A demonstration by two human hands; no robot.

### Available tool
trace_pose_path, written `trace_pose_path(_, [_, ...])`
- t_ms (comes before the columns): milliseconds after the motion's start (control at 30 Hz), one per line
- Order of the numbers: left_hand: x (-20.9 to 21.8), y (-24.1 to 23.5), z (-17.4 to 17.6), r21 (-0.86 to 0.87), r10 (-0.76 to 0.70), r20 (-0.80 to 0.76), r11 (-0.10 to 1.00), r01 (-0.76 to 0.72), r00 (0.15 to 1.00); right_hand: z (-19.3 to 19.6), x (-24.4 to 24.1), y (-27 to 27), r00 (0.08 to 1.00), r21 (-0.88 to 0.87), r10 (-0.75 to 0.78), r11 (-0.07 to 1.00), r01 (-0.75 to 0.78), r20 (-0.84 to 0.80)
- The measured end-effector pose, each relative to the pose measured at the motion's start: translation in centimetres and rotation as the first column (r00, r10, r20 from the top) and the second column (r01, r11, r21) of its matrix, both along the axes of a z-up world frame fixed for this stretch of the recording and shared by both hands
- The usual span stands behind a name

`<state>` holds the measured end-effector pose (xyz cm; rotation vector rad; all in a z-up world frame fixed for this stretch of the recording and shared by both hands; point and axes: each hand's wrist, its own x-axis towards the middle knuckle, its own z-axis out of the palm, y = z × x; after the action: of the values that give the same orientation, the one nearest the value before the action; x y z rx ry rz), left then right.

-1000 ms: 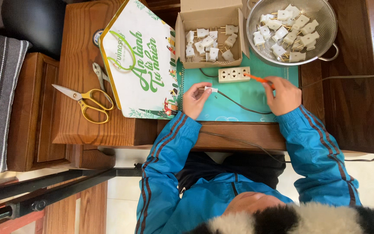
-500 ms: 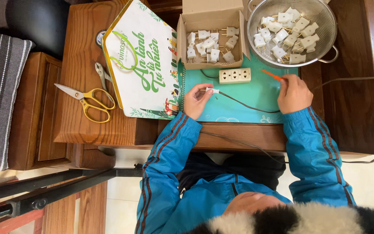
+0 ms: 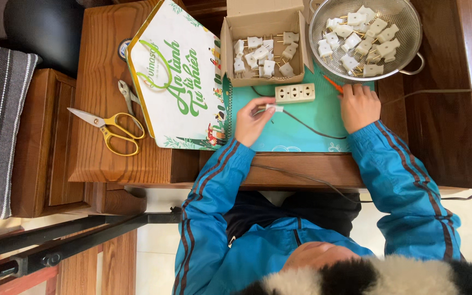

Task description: The person uses a screwdriver to assemble white electrical plug housings, inserting wire terminals and tightening screws.

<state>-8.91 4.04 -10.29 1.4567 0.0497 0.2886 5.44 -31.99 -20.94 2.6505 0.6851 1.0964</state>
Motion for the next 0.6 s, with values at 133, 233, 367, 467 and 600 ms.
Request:
trace_pose_path(133, [2.6,-0.6,2.3,0.026,-0.057,0.054,0.998,0.056,0.997,8.7,-4.2,3.3,0.995,0.07,0.066,0.996,-0.06,-0.081])
trace_pose_path(233, [4.0,-1.2,3.0,0.062,-0.121,0.094,0.991,0.116,0.988,16.1,-6.2,7.2,0.878,0.44,0.363,0.874,-0.206,-0.311])
trace_pose_path(367, [4.8,-1.2,0.8,0.011,-0.133,0.105,0.991,0.133,0.985,15.9,-4.6,11.1,0.553,0.799,0.783,0.513,-0.313,-0.285])
trace_pose_path(467, [4.8,-0.8,-0.1,-0.04,-0.101,0.089,0.994,0.105,0.991,13.9,-4.2,12.4,0.507,0.82,0.824,0.462,-0.339,-0.254])
trace_pose_path(600, [3.8,-1.5,0.5,-0.083,-0.085,0.046,0.993,0.089,0.995,11.6,-4.8,12.0,0.485,0.872,0.833,0.422,-0.247,-0.266])
